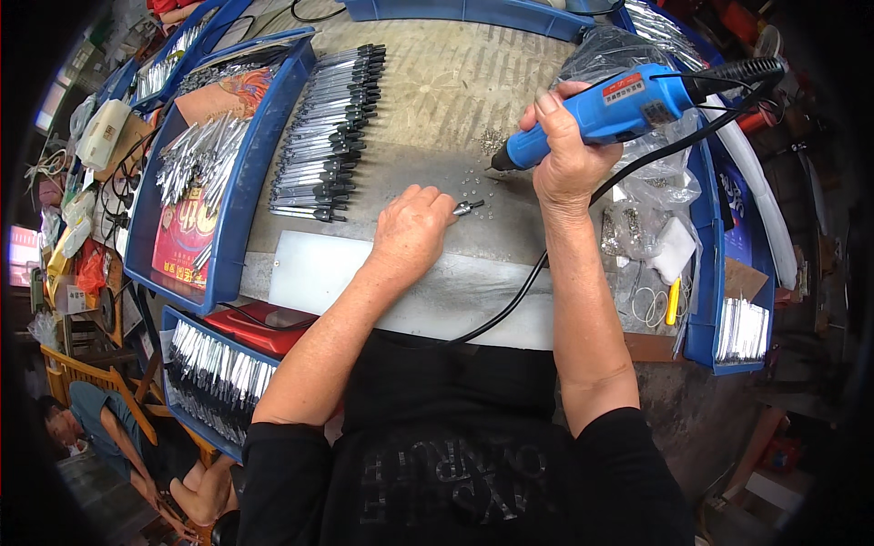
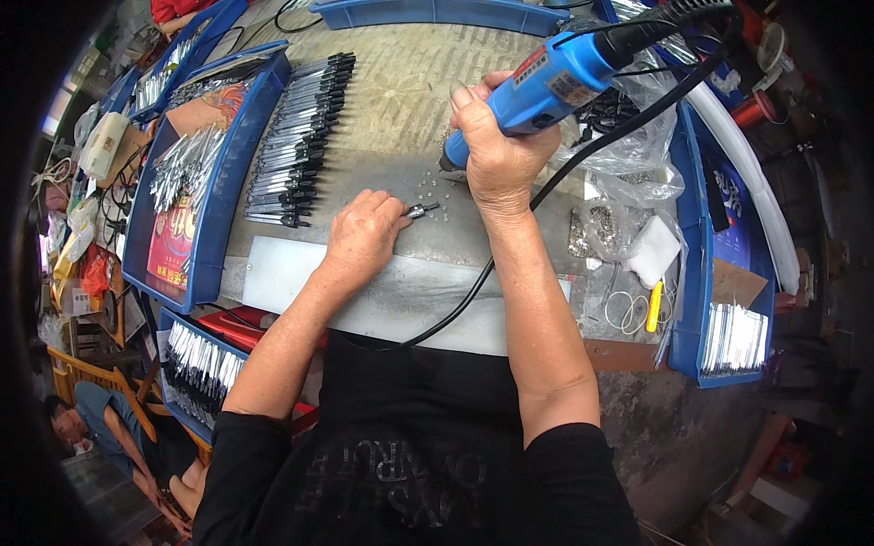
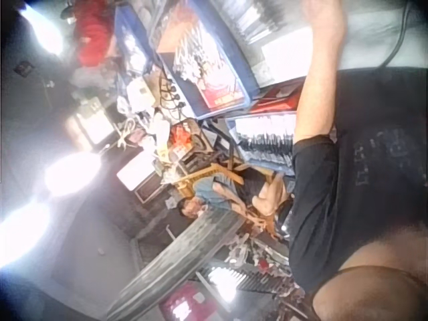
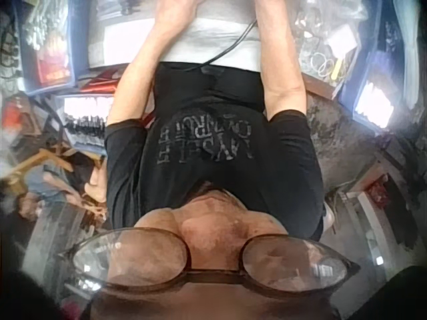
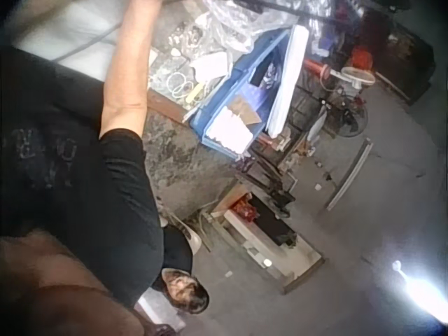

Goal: The person assembles small metal components at a workbench using an electric screwdriver.

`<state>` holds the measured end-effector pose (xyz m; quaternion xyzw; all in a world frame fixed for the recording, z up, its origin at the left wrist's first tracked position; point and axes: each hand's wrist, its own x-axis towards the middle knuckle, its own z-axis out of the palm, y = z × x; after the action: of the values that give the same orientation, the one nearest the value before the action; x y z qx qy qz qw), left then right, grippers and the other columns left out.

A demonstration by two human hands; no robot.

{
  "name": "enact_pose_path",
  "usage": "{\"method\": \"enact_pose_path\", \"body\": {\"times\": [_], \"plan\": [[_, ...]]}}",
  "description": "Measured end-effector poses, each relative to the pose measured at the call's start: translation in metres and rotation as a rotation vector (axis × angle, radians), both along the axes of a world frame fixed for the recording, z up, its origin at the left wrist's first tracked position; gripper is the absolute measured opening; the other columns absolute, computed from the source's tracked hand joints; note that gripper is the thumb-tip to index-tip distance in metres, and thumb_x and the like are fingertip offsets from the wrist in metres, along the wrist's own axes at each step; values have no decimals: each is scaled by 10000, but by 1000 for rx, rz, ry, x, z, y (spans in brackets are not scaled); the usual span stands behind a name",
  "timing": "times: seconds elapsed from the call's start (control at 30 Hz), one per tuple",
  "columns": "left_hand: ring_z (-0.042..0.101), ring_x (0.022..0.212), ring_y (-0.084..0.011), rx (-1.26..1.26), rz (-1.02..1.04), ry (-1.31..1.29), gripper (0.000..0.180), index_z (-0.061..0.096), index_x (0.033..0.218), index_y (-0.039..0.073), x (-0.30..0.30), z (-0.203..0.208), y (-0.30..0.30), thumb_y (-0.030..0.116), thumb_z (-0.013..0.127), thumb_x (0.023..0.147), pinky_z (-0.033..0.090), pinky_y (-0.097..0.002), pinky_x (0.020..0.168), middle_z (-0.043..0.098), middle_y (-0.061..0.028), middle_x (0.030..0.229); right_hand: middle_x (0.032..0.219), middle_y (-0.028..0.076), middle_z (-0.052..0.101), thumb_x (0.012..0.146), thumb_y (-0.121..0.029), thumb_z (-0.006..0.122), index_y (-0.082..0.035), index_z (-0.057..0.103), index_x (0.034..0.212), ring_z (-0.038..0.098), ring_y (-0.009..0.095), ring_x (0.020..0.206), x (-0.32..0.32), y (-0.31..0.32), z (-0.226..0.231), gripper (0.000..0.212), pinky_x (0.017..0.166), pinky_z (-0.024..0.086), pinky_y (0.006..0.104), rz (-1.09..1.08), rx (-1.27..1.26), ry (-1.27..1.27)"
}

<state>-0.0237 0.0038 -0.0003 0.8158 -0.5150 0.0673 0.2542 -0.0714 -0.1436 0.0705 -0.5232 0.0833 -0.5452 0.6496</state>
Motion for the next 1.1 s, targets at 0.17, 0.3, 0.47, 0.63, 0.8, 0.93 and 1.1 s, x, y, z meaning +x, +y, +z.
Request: {"method": "enact_pose_path", "body": {"times": [0.17, 0.3, 0.47, 0.63, 0.8, 0.93, 1.1], "plan": [[532, 706, -244, -9, -3, -17, 81, 572, 708, 45, 0, -3, -1, 90, 632, 677, 450, -355, 613, 546, -61, 717, 648, 79, 521, 678, -43, 637, 42, 503, 867, 539, 178, 516, 0, 0, -1, 247, 514, 444, 302, 31, -4, 7], [532, 697, -239, -27, 10, -31, 74, 576, 697, 48, -1, -4, -1, 87, 633, 672, 452, -348, 603, 548, -49, 711, 653, 82, 522, 678, -42, 637, 41, 503, 867, 540, 181, 512, -2, 2, 2, 246, 500, 444, 304, 82, -18, 9], [533, 702, -233, -33, 18, -11, 73, 581, 698, 51, -1, -5, -1, 92, 634, 669, 456, -347, 603, 552, -41, 719, 650, 81, 515, 676, -55, 637, 36, 499, 857, 536, 178, 501, -2, 8, 4, 246, 486, 445, 290, 252, -19, 80], [535, 706, -223, -35, 34, 6, 71, 589, 699, 57, -1, -5, 0, 98, 637, 665, 462, -341, 609, 559, -32, 731, 647, 80, 512, 667, -72, 643, 30, 491, 855, 531, 168, 495, 0, 16, 2, 262, 473, 440, 276, 283, -55, 147], [537, 707, -211, -20, 39, -17, 72, 592, 698, 61, -1, -6, 0, 98, 640, 658, 470, -333, 603, 563, -23, 736, 626, 54, 571, 673, -63, 651, 45, 519, 852, 538, 106, 523, 2, 18, -1, 248, 494, 445, 236, 302, -78, 150], [538, 705, -211, -38, 41, -20, 73, 592, 696, 59, -1, -8, -1, 97, 641, 658, 470, -334, 595, 563, -23, 731, 629, 56, 572, 670, -63, 651, 48, 518, 854, 538, 107, 523, 3, 18, -1, 252, 491, 444, 234, 300, -58, 156], [540, 701, -211, -32, 42, -32, 69, 599, 695, 59, -2, -7, 0, 98, 642, 656, 472, -334, 592, 568, -25, 728, 640, 72, 510, 661, -84, 647, 22, 489, 852, 525, 159, 493, 4, 19, -1, 270, 470, 435, 279, 283, -81, 174]]}}
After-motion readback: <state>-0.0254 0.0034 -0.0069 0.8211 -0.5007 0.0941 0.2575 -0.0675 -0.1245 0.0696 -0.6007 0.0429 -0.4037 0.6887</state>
